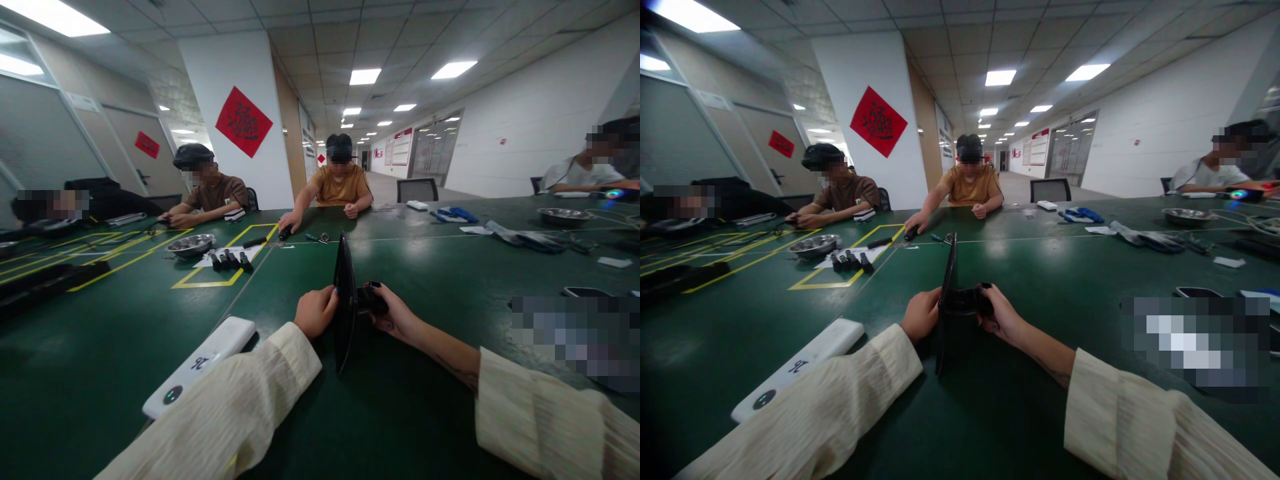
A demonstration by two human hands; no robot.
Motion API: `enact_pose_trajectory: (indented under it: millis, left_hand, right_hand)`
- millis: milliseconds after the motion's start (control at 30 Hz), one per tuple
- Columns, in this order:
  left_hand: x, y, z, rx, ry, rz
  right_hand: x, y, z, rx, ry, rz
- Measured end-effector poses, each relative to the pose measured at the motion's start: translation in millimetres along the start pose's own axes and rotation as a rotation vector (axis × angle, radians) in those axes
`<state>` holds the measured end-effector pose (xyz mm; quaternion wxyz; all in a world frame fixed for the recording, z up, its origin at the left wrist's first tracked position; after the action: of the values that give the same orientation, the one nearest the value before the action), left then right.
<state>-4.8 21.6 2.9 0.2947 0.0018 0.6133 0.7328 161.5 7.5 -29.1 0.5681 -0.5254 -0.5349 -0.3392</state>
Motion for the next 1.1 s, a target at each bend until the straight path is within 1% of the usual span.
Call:
enact_pose_trajectory:
  millis: [233,433,600,833,1100]
  left_hand:
    - [1.2,-1.4,-0.4,0.002,-0.016,0.028]
    - [-1.0,-0.8,-1.0,0.015,0.04,0.008]
    - [1.3,-2.1,-0.2,-0.031,0.06,-0.053]
    - [0.9,-2.0,-1.0,-0.03,0.02,0.009]
    - [1.1,-1.3,-1.6,-0.015,0.019,0.034]
  right_hand:
    - [0.4,0.2,-0.5,0.019,-0.002,-0.009]
    - [1.2,-0.8,-0.5,-0.004,-0.006,-0.006]
    - [3.2,-2.8,-2.6,0.016,-0.001,-0.013]
    - [4.6,-3.2,-4.0,-0.002,-0.019,-0.018]
    - [6.2,-4.1,-5.2,-0.002,-0.024,-0.011]
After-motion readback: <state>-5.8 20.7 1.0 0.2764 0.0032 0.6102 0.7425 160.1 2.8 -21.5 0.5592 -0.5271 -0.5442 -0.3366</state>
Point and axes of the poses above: each hand's wrist, its own z-axis towards the middle knuckle, its own y-axis out of the back of the hand, x = y × z, the point moved 3 cm from there along z, towards the middle knuckle, and after that the axes turned 6 degrees about -z, right-handed, at the moved point
